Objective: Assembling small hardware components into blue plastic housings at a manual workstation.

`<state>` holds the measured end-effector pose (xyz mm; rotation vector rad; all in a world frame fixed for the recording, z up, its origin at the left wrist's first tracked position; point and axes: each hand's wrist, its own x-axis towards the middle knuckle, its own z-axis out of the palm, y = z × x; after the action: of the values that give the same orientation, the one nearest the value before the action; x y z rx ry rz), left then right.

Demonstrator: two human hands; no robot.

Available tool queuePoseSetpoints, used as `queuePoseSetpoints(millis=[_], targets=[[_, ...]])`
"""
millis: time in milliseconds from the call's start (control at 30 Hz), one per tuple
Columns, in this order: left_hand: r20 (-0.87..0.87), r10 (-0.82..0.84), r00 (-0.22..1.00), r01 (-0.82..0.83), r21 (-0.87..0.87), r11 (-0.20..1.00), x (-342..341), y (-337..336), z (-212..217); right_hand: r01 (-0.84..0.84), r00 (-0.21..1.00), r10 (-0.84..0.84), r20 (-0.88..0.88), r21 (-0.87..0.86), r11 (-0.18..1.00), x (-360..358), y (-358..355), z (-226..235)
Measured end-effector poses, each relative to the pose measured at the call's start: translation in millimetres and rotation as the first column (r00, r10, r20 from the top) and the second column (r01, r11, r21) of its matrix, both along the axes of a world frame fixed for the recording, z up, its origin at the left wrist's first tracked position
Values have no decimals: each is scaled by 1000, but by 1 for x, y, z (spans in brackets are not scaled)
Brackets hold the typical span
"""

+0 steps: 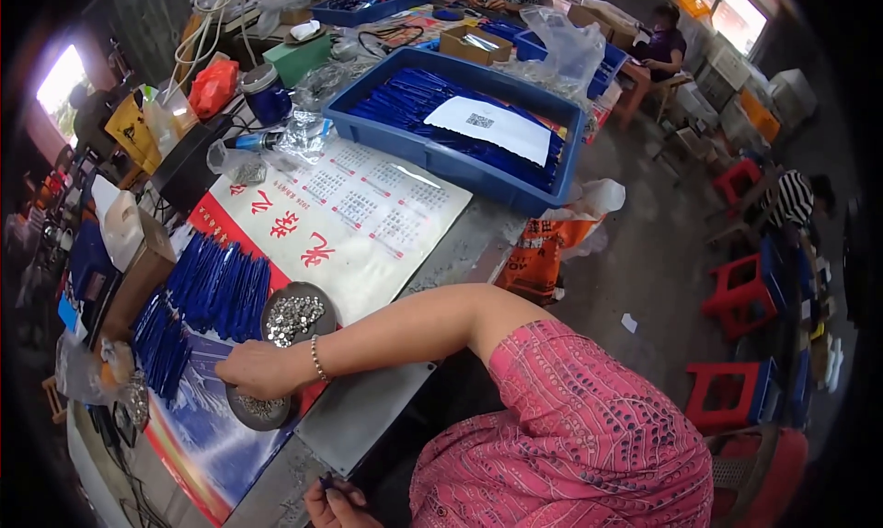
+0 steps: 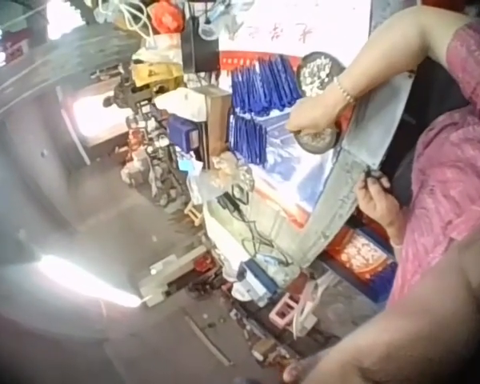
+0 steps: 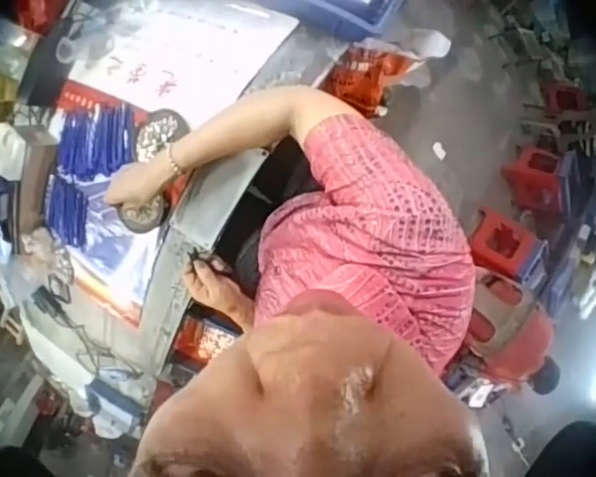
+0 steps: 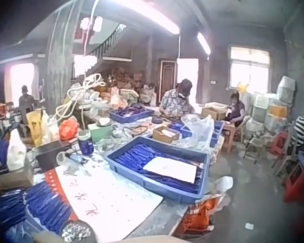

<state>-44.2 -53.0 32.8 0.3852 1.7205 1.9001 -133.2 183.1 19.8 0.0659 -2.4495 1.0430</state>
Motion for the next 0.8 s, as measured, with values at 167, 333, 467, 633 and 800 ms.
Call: queuePoseSetpoints(millis=[167,333,467,633,800], targets=[[-13,5,1000,-4,28,1000,2,4,-2,-35,999,36,24,-40,999,0,4,-3],[-24,-20,1000,21,13,1000,1,2,-2,-90,995,92,28,-71,993,21,9,18],[-49,-55,997,53,-33,998,-2,2,-1,-175,983,184,21,-217,960,54,6,33],[-182,-66,981,68,5,998,-5,-4,-6,-330,939,344,-22,-347,878,93,0,48],[-344,-309,887,283,-126,951,-16,20,8,-294,882,452,136,-590,752,134,3,55]])
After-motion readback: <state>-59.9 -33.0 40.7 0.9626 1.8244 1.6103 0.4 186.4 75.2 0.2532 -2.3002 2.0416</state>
